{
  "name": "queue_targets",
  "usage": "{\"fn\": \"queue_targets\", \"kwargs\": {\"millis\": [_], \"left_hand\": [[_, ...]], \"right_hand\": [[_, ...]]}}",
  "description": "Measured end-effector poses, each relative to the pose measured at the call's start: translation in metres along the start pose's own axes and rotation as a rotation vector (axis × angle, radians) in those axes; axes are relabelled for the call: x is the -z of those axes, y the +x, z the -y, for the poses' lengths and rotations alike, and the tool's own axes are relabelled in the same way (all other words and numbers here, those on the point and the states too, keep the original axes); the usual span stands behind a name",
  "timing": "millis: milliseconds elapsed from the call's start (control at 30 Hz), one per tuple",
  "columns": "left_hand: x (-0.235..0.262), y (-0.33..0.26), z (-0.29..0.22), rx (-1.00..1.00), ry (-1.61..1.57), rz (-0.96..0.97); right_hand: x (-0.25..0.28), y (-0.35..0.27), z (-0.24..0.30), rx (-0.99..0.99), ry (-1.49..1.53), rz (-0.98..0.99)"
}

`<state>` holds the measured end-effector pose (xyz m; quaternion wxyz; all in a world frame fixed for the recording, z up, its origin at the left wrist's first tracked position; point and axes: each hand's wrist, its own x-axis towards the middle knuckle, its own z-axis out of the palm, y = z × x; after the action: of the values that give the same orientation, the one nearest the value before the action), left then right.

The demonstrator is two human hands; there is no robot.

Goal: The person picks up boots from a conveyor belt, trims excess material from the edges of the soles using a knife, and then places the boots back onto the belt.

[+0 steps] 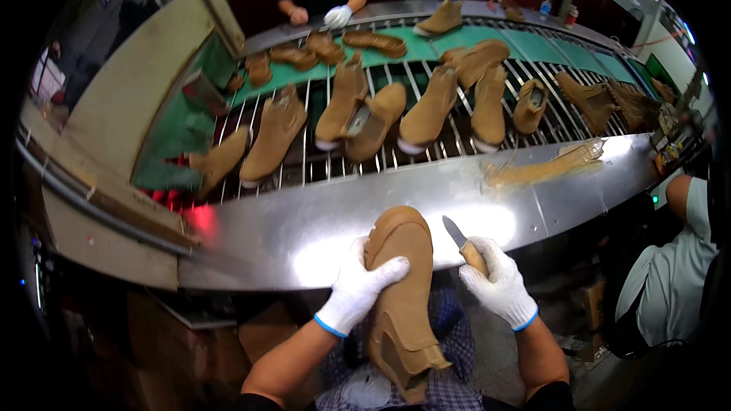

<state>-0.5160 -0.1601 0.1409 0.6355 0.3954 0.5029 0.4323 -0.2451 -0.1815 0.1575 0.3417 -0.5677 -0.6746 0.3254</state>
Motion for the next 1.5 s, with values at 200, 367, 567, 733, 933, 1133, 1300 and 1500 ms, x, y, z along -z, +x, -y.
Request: {"fn": "queue_targets", "kwargs": {"millis": [200,367,567,733,933,1133,1300,1500], "left_hand": [[0.032,-0.035,0.033,0.056,0.333,-0.084],[0.030,-0.031,0.029,-0.070,0.395,-0.072],[0.048,0.016,0.015,-0.122,0.440,0.168],[0.044,0.024,0.014,0.036,0.414,0.166],[0.040,0.012,0.021,-0.101,0.306,0.051],[0.035,0.004,0.012,-0.166,0.431,0.030],[0.034,0.006,0.009,-0.266,0.523,0.032],[0.039,0.002,0.008,-0.296,0.565,0.014]], "right_hand": [[-0.017,-0.013,0.048,-0.042,-0.249,0.399],[-0.020,0.010,0.074,0.055,-0.492,0.447],[-0.007,0.037,0.100,0.148,-0.674,0.494],[-0.019,0.048,0.117,0.084,-0.716,0.558],[-0.044,0.042,0.082,-0.119,-0.375,0.526],[-0.036,0.041,0.045,-0.255,0.103,0.433],[-0.051,0.139,0.058,-0.074,-0.194,0.687],[-0.069,0.180,0.081,0.003,-0.385,1.140]]}}
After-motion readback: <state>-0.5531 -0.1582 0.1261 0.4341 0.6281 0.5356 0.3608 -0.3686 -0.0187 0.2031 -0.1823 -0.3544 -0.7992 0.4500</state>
